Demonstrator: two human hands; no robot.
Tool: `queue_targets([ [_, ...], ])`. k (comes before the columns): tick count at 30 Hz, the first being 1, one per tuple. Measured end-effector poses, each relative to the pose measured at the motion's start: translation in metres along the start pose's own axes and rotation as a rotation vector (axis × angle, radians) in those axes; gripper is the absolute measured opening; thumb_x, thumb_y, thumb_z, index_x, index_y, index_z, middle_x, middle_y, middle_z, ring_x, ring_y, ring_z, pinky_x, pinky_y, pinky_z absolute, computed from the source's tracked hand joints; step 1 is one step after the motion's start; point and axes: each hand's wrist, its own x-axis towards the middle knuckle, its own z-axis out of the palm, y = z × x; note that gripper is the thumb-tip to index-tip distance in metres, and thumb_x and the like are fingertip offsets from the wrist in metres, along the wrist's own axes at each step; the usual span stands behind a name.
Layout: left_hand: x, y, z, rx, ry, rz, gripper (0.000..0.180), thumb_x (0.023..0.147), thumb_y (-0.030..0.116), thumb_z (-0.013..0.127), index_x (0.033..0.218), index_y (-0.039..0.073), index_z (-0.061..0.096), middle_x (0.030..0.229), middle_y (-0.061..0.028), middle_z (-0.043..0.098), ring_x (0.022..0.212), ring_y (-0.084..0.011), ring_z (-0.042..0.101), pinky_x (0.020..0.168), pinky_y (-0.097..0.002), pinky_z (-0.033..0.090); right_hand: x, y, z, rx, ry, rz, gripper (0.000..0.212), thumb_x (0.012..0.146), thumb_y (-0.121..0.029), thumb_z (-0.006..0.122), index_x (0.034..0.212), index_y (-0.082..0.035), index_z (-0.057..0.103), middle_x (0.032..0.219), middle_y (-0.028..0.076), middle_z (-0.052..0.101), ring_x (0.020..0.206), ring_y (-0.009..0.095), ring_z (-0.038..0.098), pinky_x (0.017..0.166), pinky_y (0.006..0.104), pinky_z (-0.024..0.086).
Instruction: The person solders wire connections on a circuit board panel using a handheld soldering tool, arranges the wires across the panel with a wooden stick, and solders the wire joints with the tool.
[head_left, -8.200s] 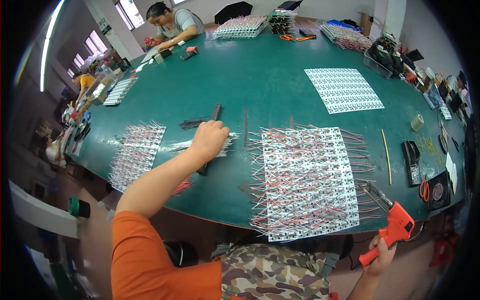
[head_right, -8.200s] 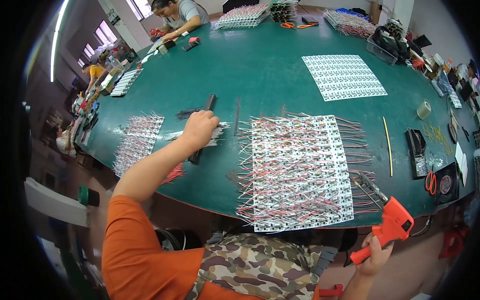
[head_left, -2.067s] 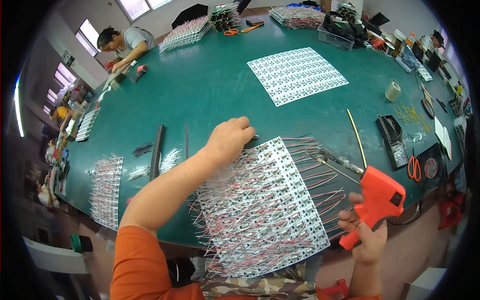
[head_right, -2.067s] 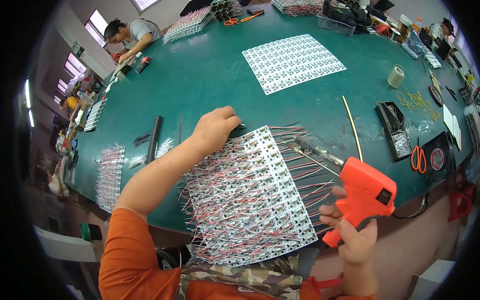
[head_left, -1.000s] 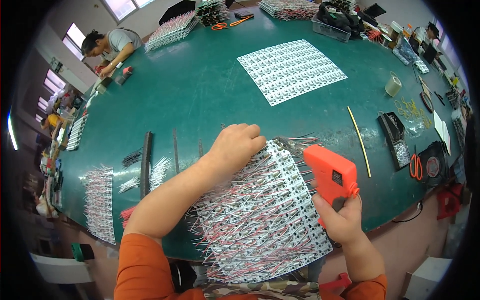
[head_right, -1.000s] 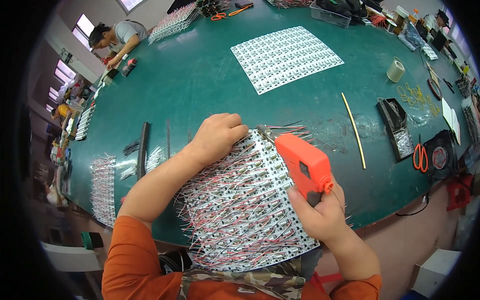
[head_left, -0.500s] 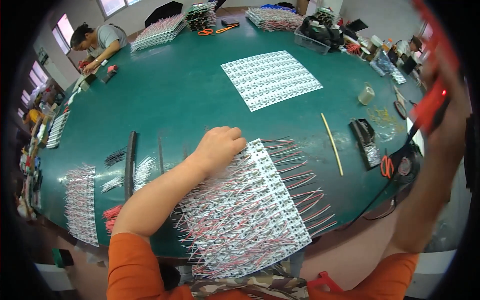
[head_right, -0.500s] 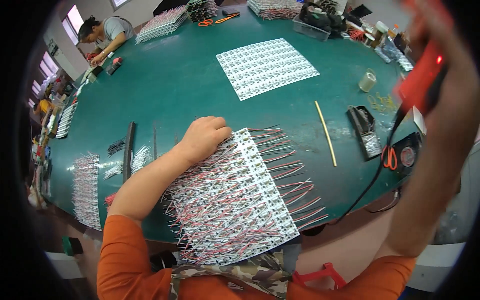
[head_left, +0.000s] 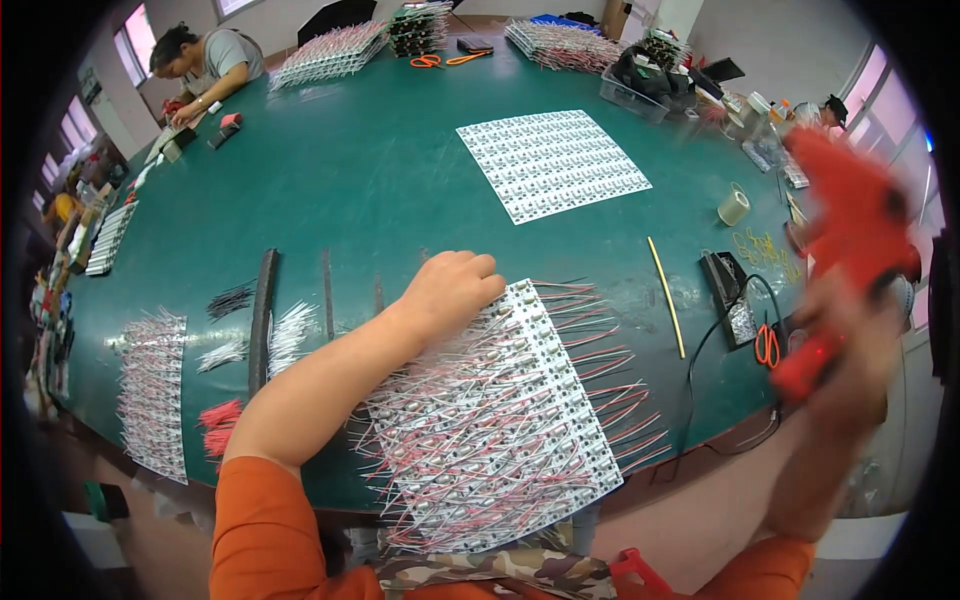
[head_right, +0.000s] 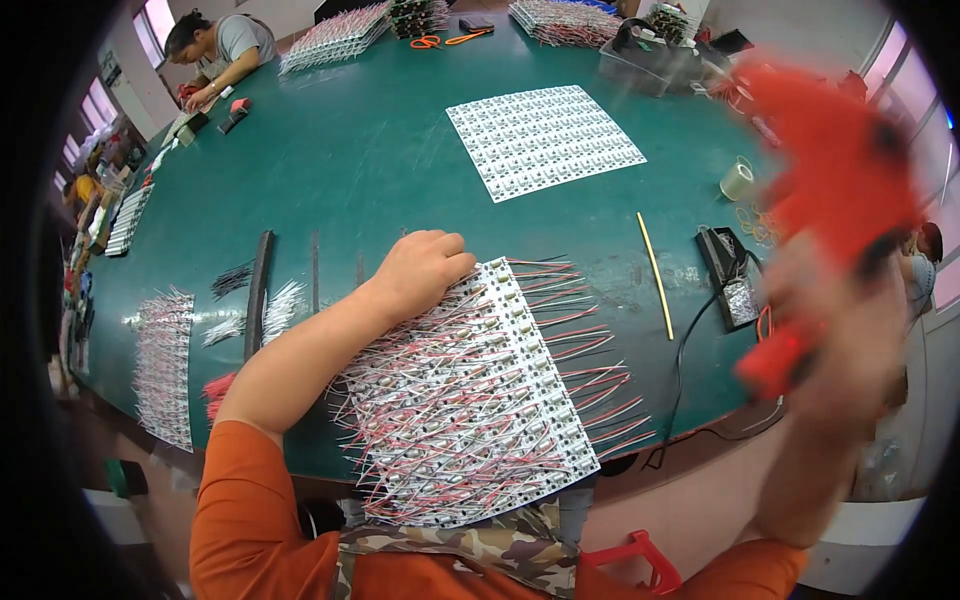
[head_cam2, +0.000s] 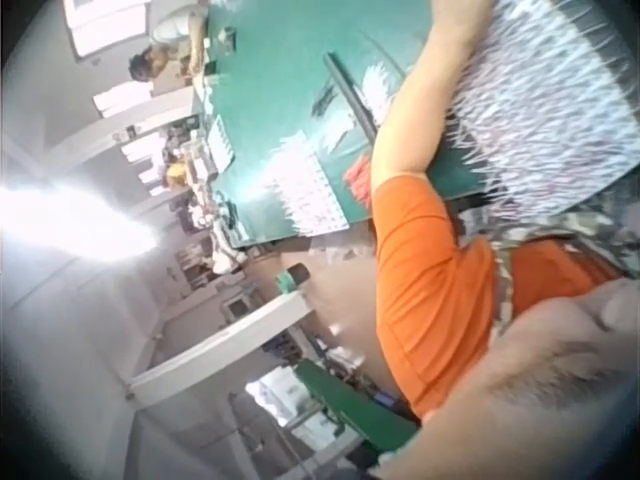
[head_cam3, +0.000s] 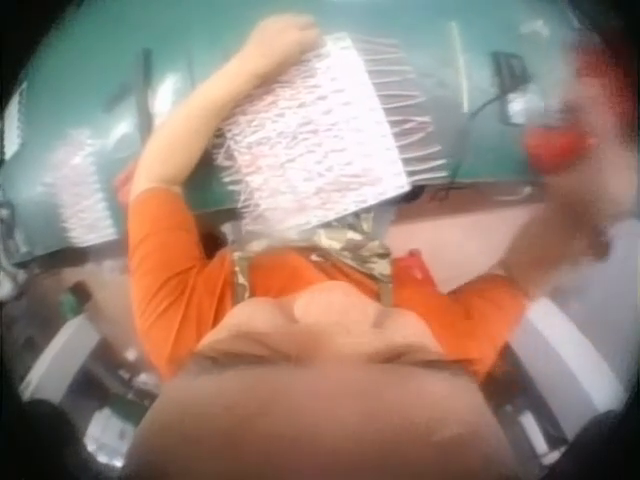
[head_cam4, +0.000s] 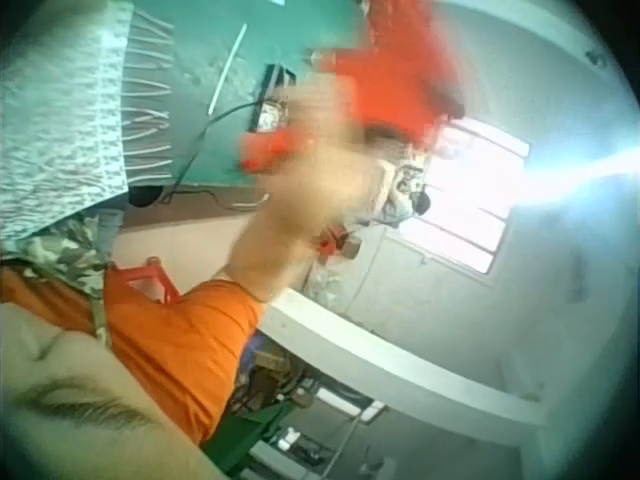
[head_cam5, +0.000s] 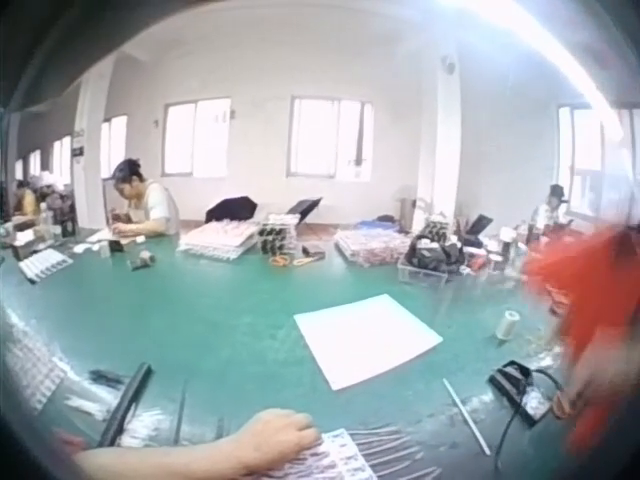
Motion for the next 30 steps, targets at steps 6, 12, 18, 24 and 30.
queue_targets([
  [6, 0.001, -0.002, 0.0, -0.003, 0.01, 0.036, 0.008, 0.076, 0.008, 0.06, 0.083, 0.009, 0.064, 0.085, -0.0078, 0.06, 0.083, -0.0275, 0.062, 0.073, -0.0404, 0.051, -0.084, 0.088, 0.093, 0.418, -0.246, 0.308, 0.035, 0.087, 0.0, 0.065, 0.121, 0.003, 0.057, 0.106, 0.008, 0.065, 0.08, 0.011, 0.061, 0.067, 0.0256, 0.049],
  [12, 0.004, -0.003, 0.0, -0.011, 0.02, 0.056, 0.008, 0.074, 0.009, 0.061, 0.082, 0.009, 0.063, 0.082, -0.0071, 0.058, 0.08, -0.0271, 0.061, 0.07, -0.0411, 0.05, -0.102, 0.128, 0.113, 0.287, -0.278, 0.184, 0.03, 0.089, 0.0, 0.062, 0.119, 0.003, 0.059, 0.104, 0.005, 0.064, 0.083, 0.008, 0.057, 0.072, 0.0241, 0.047],
  [18, 0.004, -0.003, -0.004, 0.007, -0.061, 0.04, 0.018, 0.078, 0.01, 0.058, 0.094, 0.009, 0.066, 0.087, -0.007, 0.061, 0.084, -0.0277, 0.062, 0.074, -0.0415, 0.049, -0.102, 0.131, 0.113, 0.205, -0.314, 0.162, 0.031, 0.087, -0.005, 0.066, 0.116, 0.002, 0.059, 0.1, 0.007, 0.065, 0.085, 0.014, 0.06, 0.076, 0.03, 0.049],
  [24, 0.008, -0.001, -0.005, 0.031, -0.023, 0.065, 0.009, 0.076, 0.01, 0.061, 0.084, 0.009, 0.062, 0.083, -0.0071, 0.059, 0.081, -0.0262, 0.061, 0.072, -0.0393, 0.048, -0.102, 0.132, 0.111, 0.167, -0.319, 0.167, 0.035, 0.086, -0.009, 0.069, 0.117, 0.002, 0.058, 0.096, 0.012, 0.065, 0.081, 0.02, 0.062, 0.073, 0.0329, 0.049],
  [30, 0.01, -0.003, -0.006, 0.036, -0.115, 0.074, 0.02, 0.076, 0.008, 0.06, 0.095, 0.01, 0.065, 0.087, -0.0067, 0.061, 0.085, -0.0275, 0.061, 0.074, -0.0408, 0.048, -0.101, 0.133, 0.114, 0.155, -0.356, 0.155, 0.039, 0.086, -0.011, 0.07, 0.121, 0.001, 0.057, 0.097, 0.009, 0.065, 0.08, 0.019, 0.061, 0.073, 0.0316, 0.049],
])
